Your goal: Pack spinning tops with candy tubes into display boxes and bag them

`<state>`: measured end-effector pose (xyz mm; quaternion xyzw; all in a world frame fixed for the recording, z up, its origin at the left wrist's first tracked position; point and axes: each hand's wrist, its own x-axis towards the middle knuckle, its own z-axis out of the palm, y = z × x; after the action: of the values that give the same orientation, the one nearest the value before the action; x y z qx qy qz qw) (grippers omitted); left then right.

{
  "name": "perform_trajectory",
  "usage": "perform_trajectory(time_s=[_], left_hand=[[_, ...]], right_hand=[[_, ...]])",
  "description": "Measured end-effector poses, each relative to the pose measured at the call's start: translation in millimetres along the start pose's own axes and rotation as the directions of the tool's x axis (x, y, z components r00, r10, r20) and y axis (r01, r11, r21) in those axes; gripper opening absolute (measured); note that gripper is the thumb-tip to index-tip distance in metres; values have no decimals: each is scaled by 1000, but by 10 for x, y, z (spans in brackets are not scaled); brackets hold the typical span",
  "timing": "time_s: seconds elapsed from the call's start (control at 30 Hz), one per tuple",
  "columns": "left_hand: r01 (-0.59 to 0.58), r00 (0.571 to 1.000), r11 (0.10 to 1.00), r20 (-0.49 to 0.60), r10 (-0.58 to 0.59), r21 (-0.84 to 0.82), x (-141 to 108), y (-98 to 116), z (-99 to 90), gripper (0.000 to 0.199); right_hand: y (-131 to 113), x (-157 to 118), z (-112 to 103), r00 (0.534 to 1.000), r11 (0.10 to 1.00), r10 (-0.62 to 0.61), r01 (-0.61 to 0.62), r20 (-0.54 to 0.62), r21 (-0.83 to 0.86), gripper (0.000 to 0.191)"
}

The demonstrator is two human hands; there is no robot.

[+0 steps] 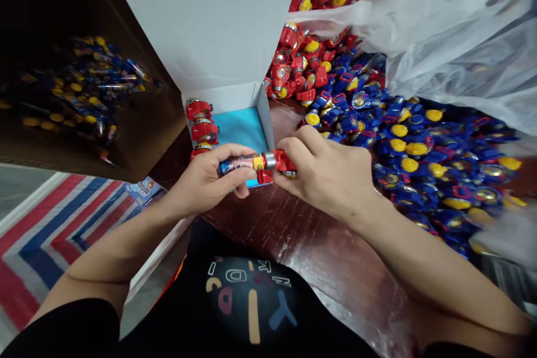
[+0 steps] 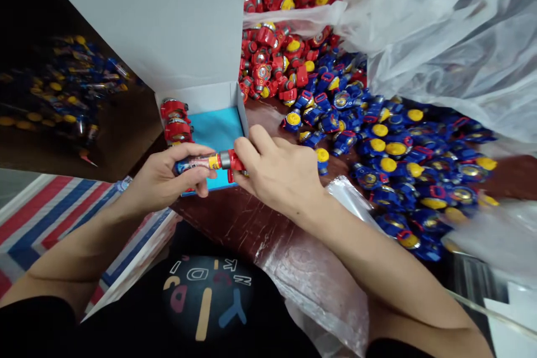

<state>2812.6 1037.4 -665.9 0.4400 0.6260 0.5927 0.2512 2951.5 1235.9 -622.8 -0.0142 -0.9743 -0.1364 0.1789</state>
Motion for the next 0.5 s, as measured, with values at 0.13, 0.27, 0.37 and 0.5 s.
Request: perform_trajectory(time_s=[0.13, 0.27, 0.37, 0.5], left_hand=[[-453, 870, 740, 65, 489, 497, -6, -60, -55, 28], [-684, 684, 476, 259, 682, 553, 11, -127, -188, 32], [-519, 831, 705, 94, 548, 484, 15, -104, -301, 29], [-253, 950, 908, -92, 298, 334, 12, -87, -350, 28]], right_hand=[[-73, 55, -181, 990, 1000, -4, 4, 139, -1, 34], [130, 131, -279, 947, 932, -141, 28, 289, 362, 47], [387, 81, -255, 966, 767, -247, 146, 77, 624, 87], [519, -57, -141, 981, 830, -182, 193, -73, 522, 68]])
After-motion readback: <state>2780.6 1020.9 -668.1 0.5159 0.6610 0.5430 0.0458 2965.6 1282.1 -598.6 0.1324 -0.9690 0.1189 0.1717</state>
